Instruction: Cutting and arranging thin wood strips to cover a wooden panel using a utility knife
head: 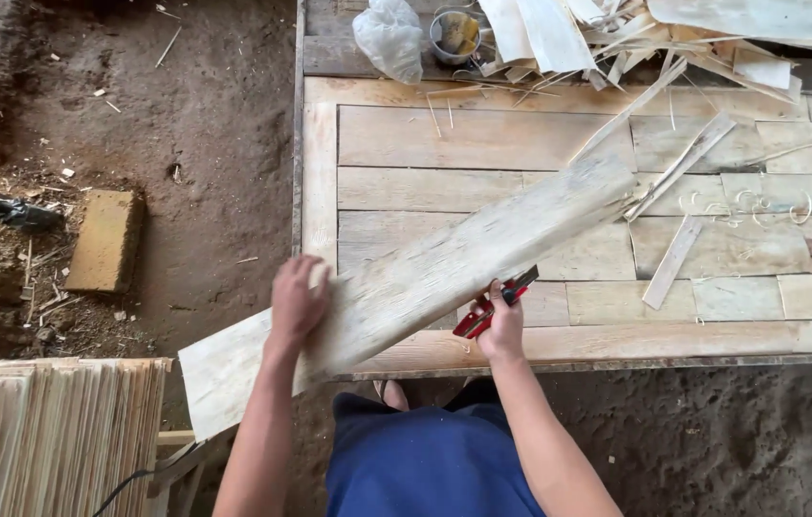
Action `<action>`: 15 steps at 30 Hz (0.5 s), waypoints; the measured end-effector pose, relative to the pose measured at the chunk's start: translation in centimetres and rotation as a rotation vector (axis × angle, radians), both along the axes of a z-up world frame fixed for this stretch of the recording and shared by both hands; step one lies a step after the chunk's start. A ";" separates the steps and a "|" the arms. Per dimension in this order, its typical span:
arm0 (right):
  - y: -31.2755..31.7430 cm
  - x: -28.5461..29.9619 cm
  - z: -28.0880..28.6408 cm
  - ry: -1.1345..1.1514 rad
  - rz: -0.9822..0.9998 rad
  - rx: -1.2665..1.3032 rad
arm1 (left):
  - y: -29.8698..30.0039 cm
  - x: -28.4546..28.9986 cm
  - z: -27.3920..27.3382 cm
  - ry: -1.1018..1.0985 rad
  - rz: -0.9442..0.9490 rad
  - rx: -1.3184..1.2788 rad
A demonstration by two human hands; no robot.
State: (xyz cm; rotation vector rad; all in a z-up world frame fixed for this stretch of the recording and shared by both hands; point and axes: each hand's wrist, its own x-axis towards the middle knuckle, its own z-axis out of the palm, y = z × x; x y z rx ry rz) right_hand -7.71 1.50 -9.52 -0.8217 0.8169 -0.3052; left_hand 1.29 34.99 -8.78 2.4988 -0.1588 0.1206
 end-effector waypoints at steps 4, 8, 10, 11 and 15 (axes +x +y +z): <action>0.3 -0.2 0.8 0.014 -0.003 -0.002 | -1.3 0.5 1.0 0.409 -0.059 0.167; -0.9 -0.3 -0.1 0.187 0.060 -0.186 | -1.1 0.7 1.1 0.235 -0.113 0.147; -1.4 -0.7 -1.0 0.250 0.097 -0.227 | -1.1 0.6 0.5 0.184 -0.109 0.171; -1.4 -0.9 -1.3 0.276 0.098 -0.241 | -1.2 0.7 0.1 0.169 -0.107 0.197; -2.0 -1.3 -0.8 0.331 0.123 -0.234 | -2.2 1.6 -0.4 0.215 -0.135 0.227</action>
